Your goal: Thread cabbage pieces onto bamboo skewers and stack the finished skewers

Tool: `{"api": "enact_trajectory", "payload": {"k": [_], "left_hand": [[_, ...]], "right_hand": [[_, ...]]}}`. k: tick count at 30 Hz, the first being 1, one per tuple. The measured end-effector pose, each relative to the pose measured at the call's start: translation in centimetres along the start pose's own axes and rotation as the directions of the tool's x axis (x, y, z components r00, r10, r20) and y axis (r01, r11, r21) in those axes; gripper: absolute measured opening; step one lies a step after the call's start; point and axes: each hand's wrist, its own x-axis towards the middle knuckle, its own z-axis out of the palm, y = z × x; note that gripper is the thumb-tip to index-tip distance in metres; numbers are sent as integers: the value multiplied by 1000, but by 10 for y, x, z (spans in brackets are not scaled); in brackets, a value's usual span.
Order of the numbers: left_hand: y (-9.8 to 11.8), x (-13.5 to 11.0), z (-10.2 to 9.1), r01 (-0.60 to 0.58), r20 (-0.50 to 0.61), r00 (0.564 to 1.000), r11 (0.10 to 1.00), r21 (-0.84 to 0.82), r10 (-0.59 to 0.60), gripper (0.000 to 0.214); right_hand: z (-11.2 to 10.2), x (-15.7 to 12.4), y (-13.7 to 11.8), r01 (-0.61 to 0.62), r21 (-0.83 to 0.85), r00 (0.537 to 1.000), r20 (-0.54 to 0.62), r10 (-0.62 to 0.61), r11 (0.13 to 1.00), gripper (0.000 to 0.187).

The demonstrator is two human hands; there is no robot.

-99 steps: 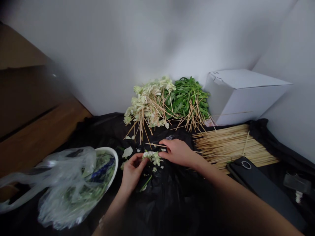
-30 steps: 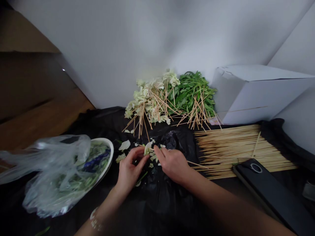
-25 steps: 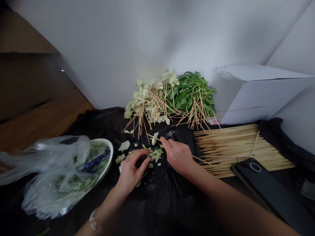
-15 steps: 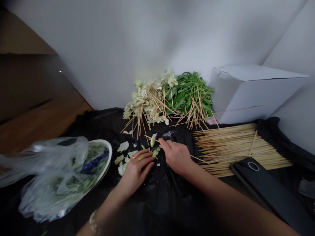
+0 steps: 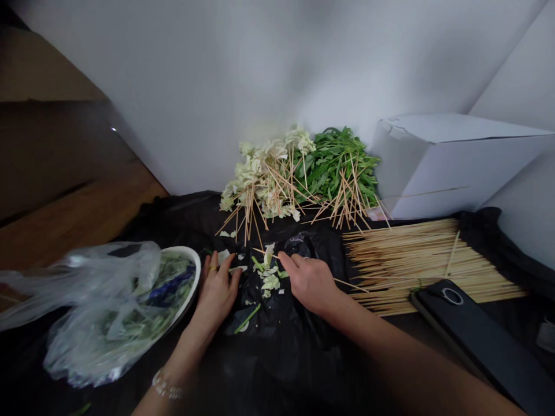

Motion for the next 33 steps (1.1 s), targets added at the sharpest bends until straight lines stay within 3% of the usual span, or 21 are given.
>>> {"api": "enact_trajectory", "payload": {"k": [4,8,13,16,18,20,23,26,29,33], "left_hand": [[-9,-5,9,23,20,1000,999,40,-24,37],[-4,-3,7,14,11,1000,1000,-9,-14,49],[14,7,-11,-40,-74,997,981,-192,26,42],[23,9,-20,59,-70,994,939,-339,-88,29],[29,8,-23,189,30,979,852,-488,-200,20],[35,6,-22,309,160,949,699,-645,-272,20],[41,6,-20,426,315,898,435,-793,-306,42],[42,7,-19,493,409,854,247,-834,-322,57],[39,9,-19,505,436,831,138,-852,-345,50],[36,10,-18,494,436,817,68,-867,-377,36]], "right_hand": [[0,0,-1,0,3,1000,15,0,1000,44],[0,0,-1,14,6,1000,-3,-14,1000,42],[1,0,0,26,14,999,-37,-25,1000,42],[1,0,1,30,26,998,-55,-29,999,41],[1,0,1,31,33,998,-62,-29,999,40],[1,0,1,32,37,997,-72,-29,999,39],[-1,1,0,41,41,996,-87,-37,998,39],[-2,2,0,56,50,994,-100,-50,997,38],[-3,2,-1,75,53,992,-101,-69,996,37],[-5,2,-3,103,28,991,-93,-100,994,37]]}}
